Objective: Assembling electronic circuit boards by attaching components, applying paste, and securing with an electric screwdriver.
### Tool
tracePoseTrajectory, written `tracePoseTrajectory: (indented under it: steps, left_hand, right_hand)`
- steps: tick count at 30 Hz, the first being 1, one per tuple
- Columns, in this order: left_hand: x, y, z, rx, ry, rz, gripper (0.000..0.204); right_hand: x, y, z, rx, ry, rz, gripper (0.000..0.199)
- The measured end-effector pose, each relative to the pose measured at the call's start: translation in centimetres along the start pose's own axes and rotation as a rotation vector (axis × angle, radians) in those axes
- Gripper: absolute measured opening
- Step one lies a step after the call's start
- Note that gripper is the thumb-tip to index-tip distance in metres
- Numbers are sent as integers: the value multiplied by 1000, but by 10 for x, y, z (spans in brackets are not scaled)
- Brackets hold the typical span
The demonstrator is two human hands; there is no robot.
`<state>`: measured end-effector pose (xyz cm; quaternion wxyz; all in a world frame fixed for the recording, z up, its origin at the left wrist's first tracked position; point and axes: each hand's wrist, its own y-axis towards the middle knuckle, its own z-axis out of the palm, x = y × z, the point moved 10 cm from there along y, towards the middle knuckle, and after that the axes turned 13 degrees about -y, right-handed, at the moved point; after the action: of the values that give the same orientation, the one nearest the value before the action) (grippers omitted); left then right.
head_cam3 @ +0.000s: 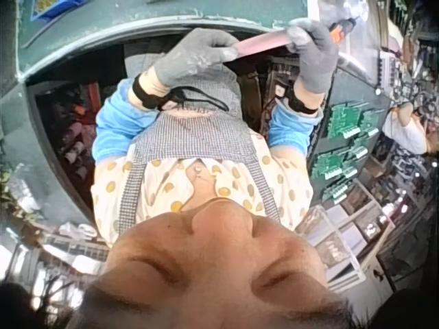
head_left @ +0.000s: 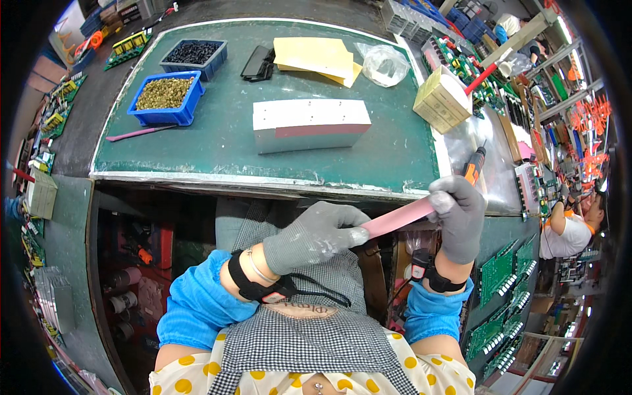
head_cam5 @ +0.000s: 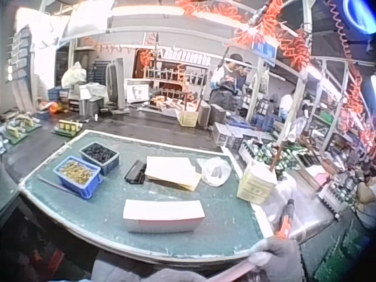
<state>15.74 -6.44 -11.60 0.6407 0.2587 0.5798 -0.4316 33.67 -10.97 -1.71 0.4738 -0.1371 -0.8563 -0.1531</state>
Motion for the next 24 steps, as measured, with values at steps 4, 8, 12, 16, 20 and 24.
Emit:
tracePoseTrajectory:
  steps: [4, 8, 12, 16, 20, 24]
  left_hand:
    - [1, -5, -12, -29, 107, 117, 26]
    - [14, -8, -23, -68, 201, -4, 25]
    - [-26, -5, -28, -195, 108, 198, 28]
    - [-77, 5, 5, -104, 97, 476, 35]
    - [-64, 22, 55, 416, -39, 195, 38]
    - [-48, 23, 45, 360, -356, 73, 43]
  right_hand:
    - [6, -5, -34, -153, 50, -35, 11]
    - [13, -12, -63, -248, 20, -72, 13]
    - [25, -16, -64, -165, 17, -113, 14]
    - [41, -18, -43, 8, -41, -176, 14]
    - [36, -12, -33, 17, -42, -115, 14]
    - [22, -5, -40, -39, 24, -13, 12]
